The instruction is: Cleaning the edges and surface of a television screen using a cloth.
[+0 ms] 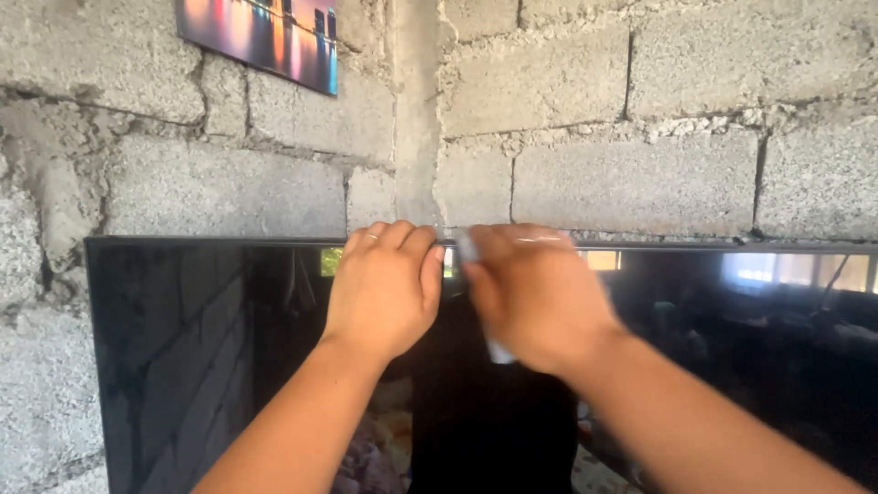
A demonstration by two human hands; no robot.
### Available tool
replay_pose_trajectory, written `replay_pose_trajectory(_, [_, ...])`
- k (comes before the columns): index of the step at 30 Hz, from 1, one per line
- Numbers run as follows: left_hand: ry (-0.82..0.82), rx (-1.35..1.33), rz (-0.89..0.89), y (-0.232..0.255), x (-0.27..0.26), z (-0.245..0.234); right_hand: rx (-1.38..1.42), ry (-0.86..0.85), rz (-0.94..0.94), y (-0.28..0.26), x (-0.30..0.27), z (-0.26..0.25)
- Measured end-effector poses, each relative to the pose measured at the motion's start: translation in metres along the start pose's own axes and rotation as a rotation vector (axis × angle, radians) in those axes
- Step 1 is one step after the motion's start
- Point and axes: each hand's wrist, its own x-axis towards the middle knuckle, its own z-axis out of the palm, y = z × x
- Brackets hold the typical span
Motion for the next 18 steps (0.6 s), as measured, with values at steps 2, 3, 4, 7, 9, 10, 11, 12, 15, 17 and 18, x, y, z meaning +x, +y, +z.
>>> replay_pose_trajectory(2, [0.026, -0.031, 0.012, 0.002, -0.002, 0.001, -0.006, -0.128, 0.161, 0.034, -0.019, -0.020])
replay_pose_trajectory(3, [0.053, -0.060, 0.025, 0.003, -0.003, 0.002, -0.012, -0.252, 0.323, 0.052, -0.028, -0.031])
replay_pose_trajectory(4, [0.058, -0.057, 0.024, 0.004, -0.003, 0.005, -0.013, -0.249, 0.319, 0.075, -0.039, -0.041])
replay_pose_trajectory(7, [0.148, -0.082, 0.014, 0.012, -0.007, 0.010, -0.164, -0.371, 0.820, 0.165, -0.086, -0.045])
replay_pose_trajectory(9, [0.276, -0.032, 0.014, 0.019, -0.008, 0.010, 0.158, -0.041, 0.832, 0.251, -0.152, -0.031])
replay_pose_trajectory(10, [0.278, -0.029, 0.019, 0.020, -0.007, 0.011, 0.161, -0.035, 0.832, 0.256, -0.155, -0.031])
replay_pose_trajectory(11, [0.287, -0.029, 0.006, 0.020, -0.007, 0.011, 0.320, 0.069, 0.788, 0.260, -0.159, -0.031])
replay_pose_trajectory(12, [0.294, -0.030, -0.013, 0.022, -0.008, 0.011, 0.479, 0.169, 0.739, 0.264, -0.162, -0.031])
replay_pose_trajectory(15, [0.225, -0.081, -0.046, 0.023, -0.006, 0.008, 0.017, 0.163, 0.636, 0.252, -0.157, -0.018])
replay_pose_trajectory(17, [0.217, -0.077, -0.040, 0.021, -0.008, 0.011, -0.136, 0.109, 0.463, 0.167, -0.106, -0.034])
replay_pose_trajectory(18, [0.221, -0.074, -0.030, 0.019, -0.006, 0.012, -0.290, 0.063, 0.283, 0.126, -0.078, -0.042])
